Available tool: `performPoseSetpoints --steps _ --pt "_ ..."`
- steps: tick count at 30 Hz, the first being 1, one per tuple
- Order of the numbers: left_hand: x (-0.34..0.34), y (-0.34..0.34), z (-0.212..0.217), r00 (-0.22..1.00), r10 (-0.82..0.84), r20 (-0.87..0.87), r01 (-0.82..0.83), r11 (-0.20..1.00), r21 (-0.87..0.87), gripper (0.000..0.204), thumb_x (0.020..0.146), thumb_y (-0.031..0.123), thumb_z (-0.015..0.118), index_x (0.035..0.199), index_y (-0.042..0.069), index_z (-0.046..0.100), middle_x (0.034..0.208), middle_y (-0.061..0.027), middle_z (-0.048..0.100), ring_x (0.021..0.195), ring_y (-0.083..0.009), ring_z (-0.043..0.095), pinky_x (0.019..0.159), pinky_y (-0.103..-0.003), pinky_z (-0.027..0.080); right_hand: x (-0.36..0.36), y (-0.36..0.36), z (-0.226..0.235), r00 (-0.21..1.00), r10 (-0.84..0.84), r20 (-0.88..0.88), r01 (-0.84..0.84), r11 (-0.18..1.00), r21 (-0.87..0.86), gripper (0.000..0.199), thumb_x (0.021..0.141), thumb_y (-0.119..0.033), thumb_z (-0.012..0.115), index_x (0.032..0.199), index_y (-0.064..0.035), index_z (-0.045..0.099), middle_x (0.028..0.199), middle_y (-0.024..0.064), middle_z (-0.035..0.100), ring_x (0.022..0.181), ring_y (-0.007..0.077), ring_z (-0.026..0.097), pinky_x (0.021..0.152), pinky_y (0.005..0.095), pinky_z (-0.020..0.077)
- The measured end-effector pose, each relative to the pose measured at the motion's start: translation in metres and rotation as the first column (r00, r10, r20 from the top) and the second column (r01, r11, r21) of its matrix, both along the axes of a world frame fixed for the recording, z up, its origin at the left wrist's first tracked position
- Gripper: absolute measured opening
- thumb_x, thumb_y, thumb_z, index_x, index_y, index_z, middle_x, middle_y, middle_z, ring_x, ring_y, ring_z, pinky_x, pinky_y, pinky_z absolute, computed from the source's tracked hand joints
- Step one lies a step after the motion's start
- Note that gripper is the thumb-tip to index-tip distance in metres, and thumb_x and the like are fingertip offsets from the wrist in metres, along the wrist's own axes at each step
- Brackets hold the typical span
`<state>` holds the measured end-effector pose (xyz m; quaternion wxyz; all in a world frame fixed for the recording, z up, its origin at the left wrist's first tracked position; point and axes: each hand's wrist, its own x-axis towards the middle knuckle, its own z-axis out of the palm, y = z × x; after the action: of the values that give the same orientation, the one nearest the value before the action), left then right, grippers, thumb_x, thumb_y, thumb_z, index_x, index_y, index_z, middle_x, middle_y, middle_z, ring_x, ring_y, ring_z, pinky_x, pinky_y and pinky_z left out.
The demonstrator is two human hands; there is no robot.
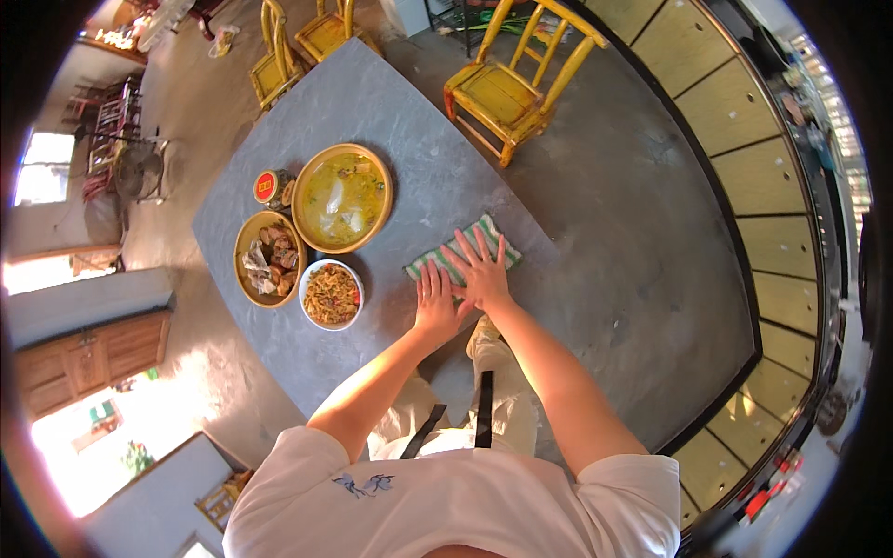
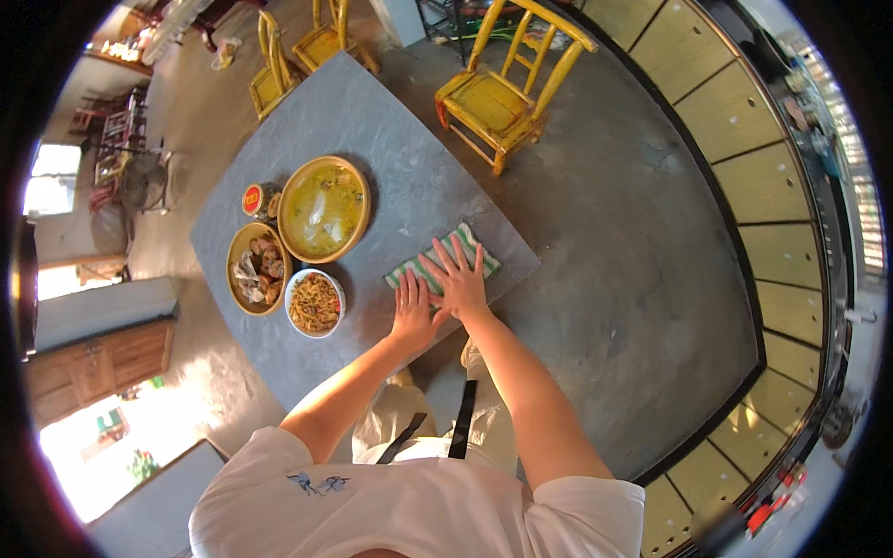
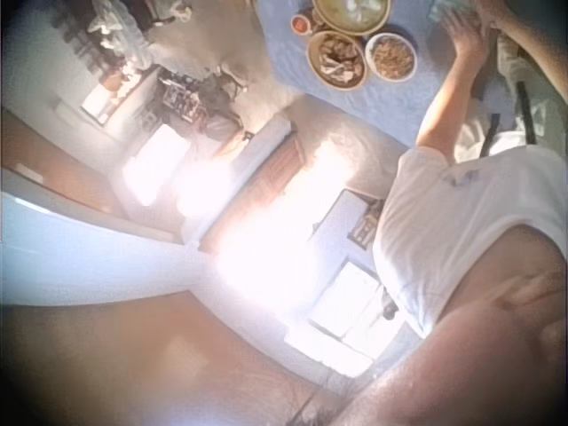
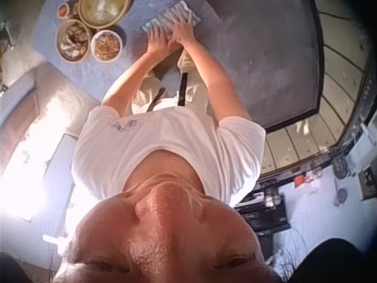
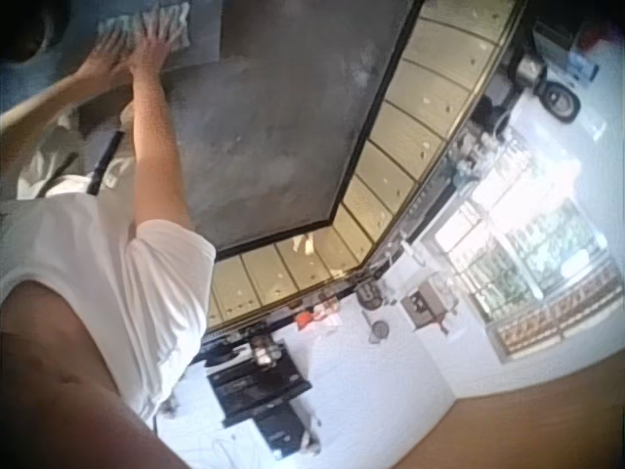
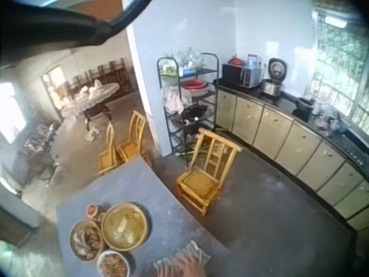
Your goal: The person washes several bowls and a metal pot in a kitchen sink using a green cloth and running water. They then wipe the countertop and a nearby table with the cloth, and finally dry the countertop with a brown towel. The person also places clean bowls into a low cabinet.
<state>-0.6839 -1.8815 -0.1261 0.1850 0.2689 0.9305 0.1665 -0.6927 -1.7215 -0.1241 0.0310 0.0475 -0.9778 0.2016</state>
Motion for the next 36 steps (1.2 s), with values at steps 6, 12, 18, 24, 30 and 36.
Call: performPoseSetpoints --steps 6,12,18,24,30,36 --pt "-0.089 0.060 -0.003 0.977 0.215 -0.010 -0.215 0.976 0.036 0.083 0.092 0.052 0.044 0.140 -0.013 0.023 0.149 -0.0337 0.010 0.140 -0.0476 0.007 0.113 -0.054 0.012 -0.095 0.037 -0.018 0.999 0.030 -0.035 -0.031 0.999 -0.030 0.068 0.078 -0.049 0.060 0.141 -0.0315 0.041 0.154 0.0052 0.022 0.143 0.0329 0.016 0.113 0.0561 0.0122" --pt "-0.189 0.085 0.016 0.976 0.155 0.152 -0.158 0.987 0.008 0.059 0.097 0.037 0.039 0.141 -0.002 0.033 0.152 -0.0220 0.020 0.141 -0.0375 0.017 0.114 -0.041 0.021 -0.158 0.052 -0.026 0.996 -0.086 -0.028 0.085 0.996 -0.014 0.066 0.085 -0.037 0.055 0.143 -0.0137 0.035 0.155 0.0089 0.019 0.143 0.0305 0.015 0.114 0.0515 0.0141" --pt "-0.125 0.084 0.031 0.992 -0.125 0.023 0.127 0.989 -0.077 0.054 0.087 0.014 0.051 0.138 0.003 0.039 0.147 -0.0190 0.031 0.136 -0.0368 0.028 0.109 -0.044 0.031 -0.075 0.090 0.002 0.991 0.064 0.115 -0.065 0.998 0.006 0.066 0.084 -0.038 0.056 0.137 -0.0030 0.042 0.153 0.0136 0.023 0.142 0.0312 0.018 0.113 0.0480 0.0207" --pt "-0.045 0.131 0.040 0.964 -0.207 0.168 0.240 0.947 -0.214 0.033 0.081 0.012 0.057 0.113 0.004 0.055 0.127 -0.0128 0.051 0.114 -0.0361 0.048 0.090 -0.045 0.045 0.012 0.125 -0.029 0.955 0.290 0.059 -0.281 0.951 -0.126 0.035 0.083 -0.017 0.053 0.114 -0.0023 0.062 0.143 0.0083 0.043 0.137 0.0261 0.031 0.110 0.0396 0.0305" --pt "-0.008 0.243 0.029 0.903 -0.230 0.364 0.186 0.971 0.151 0.025 0.084 0.019 0.059 0.105 0.007 0.059 0.099 -0.0159 0.063 0.086 -0.0337 0.062 0.071 -0.041 0.050 0.052 0.260 0.023 0.743 0.217 0.633 0.009 0.943 -0.333 0.022 0.078 -0.020 0.061 0.093 -0.0080 0.070 0.108 0.0131 0.064 0.101 0.0315 0.060 0.084 0.0414 0.0487" --pt "0.053 0.541 0.035 0.768 -0.352 0.536 0.209 0.927 0.311 0.033 0.088 0.027 0.050 0.109 0.003 0.058 0.092 -0.0169 0.065 0.083 -0.0288 0.062 0.074 -0.040 0.048 0.222 0.526 0.060 0.897 -0.239 0.370 0.411 0.758 -0.507 0.039 0.080 -0.036 0.067 0.105 -0.0057 0.065 0.107 0.0168 0.060 0.098 0.0332 0.059 0.084 0.0394 0.0478"
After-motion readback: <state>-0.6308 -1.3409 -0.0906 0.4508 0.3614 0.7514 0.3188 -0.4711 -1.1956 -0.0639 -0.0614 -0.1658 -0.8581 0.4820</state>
